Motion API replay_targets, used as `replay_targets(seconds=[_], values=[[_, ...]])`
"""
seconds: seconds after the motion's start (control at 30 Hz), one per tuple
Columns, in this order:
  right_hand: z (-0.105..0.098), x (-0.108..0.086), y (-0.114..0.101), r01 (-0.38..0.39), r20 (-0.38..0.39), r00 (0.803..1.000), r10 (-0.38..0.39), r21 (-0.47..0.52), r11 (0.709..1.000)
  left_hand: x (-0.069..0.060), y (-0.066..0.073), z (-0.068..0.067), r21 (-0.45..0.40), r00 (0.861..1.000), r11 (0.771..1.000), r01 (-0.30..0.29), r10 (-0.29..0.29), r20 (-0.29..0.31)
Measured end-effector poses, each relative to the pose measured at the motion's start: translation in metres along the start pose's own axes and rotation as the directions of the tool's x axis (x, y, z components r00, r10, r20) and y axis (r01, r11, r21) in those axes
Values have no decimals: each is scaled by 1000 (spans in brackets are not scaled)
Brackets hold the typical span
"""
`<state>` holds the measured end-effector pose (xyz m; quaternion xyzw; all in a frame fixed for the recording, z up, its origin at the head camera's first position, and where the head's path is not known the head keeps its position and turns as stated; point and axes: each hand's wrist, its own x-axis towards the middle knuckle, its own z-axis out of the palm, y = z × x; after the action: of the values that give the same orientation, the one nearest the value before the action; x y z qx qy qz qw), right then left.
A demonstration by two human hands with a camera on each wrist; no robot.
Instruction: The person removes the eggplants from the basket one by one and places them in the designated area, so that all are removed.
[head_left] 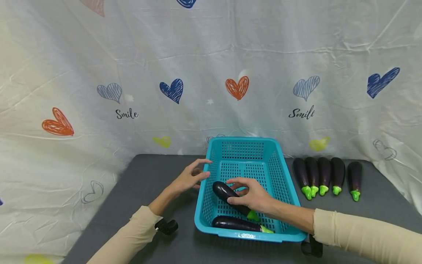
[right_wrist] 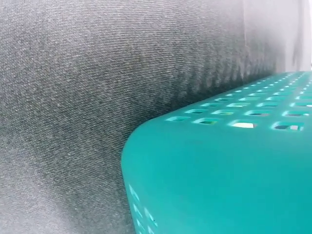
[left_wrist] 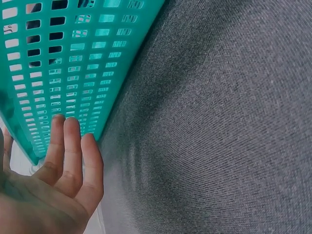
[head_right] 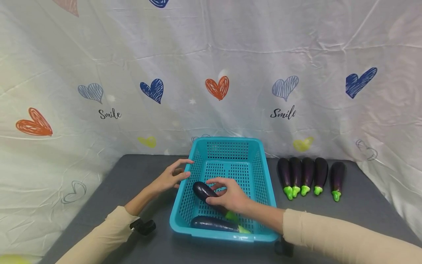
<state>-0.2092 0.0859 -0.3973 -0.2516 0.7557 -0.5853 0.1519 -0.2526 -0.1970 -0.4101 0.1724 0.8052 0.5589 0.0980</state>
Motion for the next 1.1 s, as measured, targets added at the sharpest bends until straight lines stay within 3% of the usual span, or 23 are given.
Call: replay_targets(seconds=[0.47,1.1], values=[[-13,1,-13,13,-77,997,-8,66,998,0,2,0,15,1000,1000,-1,1,-9],[-48,-5,-23,34,-89,996,-18,173,984,0,1,0,-1,1000,1000,-1,1,-2]])
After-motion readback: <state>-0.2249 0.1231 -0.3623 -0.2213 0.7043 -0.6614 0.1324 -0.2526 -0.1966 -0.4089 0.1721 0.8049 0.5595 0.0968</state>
